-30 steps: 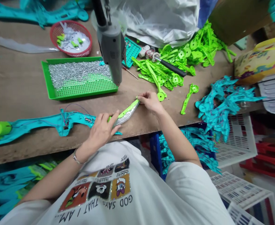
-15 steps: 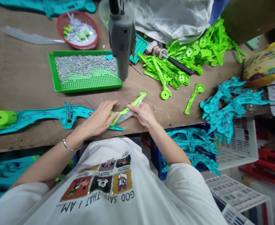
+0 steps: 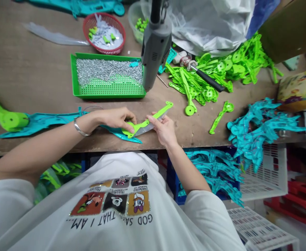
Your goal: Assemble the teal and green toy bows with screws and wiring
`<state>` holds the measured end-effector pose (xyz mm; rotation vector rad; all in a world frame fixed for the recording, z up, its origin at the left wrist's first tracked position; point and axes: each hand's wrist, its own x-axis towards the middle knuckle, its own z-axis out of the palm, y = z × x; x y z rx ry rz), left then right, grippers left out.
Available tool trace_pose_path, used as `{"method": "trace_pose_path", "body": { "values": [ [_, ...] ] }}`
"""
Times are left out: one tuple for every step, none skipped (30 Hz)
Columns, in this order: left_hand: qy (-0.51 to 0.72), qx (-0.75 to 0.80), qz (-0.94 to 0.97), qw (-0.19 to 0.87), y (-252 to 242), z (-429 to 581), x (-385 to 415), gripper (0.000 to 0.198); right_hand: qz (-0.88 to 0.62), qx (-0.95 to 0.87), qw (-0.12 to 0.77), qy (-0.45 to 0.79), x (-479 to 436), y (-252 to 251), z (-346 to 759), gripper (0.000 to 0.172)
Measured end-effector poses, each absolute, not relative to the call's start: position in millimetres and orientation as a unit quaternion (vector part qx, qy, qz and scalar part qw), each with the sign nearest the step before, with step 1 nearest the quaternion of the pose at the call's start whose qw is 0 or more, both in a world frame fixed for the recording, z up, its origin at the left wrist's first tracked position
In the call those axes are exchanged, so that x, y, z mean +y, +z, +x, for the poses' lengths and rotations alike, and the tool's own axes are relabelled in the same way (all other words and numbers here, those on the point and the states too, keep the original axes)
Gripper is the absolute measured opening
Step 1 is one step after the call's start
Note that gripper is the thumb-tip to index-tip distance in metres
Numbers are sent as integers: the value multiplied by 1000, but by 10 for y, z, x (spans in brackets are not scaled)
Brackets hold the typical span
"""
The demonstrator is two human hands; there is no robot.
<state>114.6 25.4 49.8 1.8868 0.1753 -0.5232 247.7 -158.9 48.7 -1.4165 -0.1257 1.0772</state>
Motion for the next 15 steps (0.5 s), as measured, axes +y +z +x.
{"method": "trace_pose_path", "body": {
  "values": [
    [-212, 76, 800, 555, 493, 1137, 239, 52, -616, -50, 627, 473, -1591, 468, 2438, 59],
    [-205, 76, 802, 556, 490, 1131, 228, 51, -616, -43, 622, 481, -1595, 448, 2396, 60],
    [-198, 77, 805, 554, 490, 1127, 223, 51, -616, -34, 616, 489, -1599, 428, 2354, 60],
    [-193, 76, 808, 552, 492, 1126, 226, 50, -617, -27, 611, 495, -1604, 410, 2315, 60],
    [-191, 76, 812, 546, 498, 1129, 237, 51, -619, -22, 609, 495, -1607, 395, 2283, 60],
    [-192, 75, 818, 538, 509, 1133, 257, 52, -621, -23, 610, 491, -1609, 386, 2259, 59],
    [-202, 70, 822, 527, 523, 1140, 284, 55, -623, -30, 614, 484, -1609, 382, 2246, 58],
    [-217, 64, 826, 516, 541, 1146, 316, 59, -625, -40, 616, 477, -1608, 383, 2241, 56],
    [-235, 56, 829, 504, 562, 1152, 351, 62, -628, -51, 619, 470, -1606, 387, 2244, 55],
    [-251, 49, 833, 491, 583, 1155, 384, 64, -630, -62, 620, 463, -1603, 393, 2250, 54],
    [-263, 43, 836, 480, 602, 1155, 412, 62, -633, -70, 621, 457, -1601, 399, 2256, 54],
    [-268, 40, 839, 472, 619, 1151, 434, 59, -636, -75, 622, 450, -1600, 402, 2257, 55],
    [-267, 39, 840, 470, 632, 1145, 448, 54, -639, -77, 624, 444, -1600, 401, 2251, 56],
    [-264, 41, 839, 474, 640, 1137, 456, 50, -640, -77, 624, 442, -1603, 396, 2234, 57],
    [-260, 44, 834, 485, 645, 1129, 457, 47, -639, -77, 620, 448, -1607, 387, 2207, 59]
  ]
}}
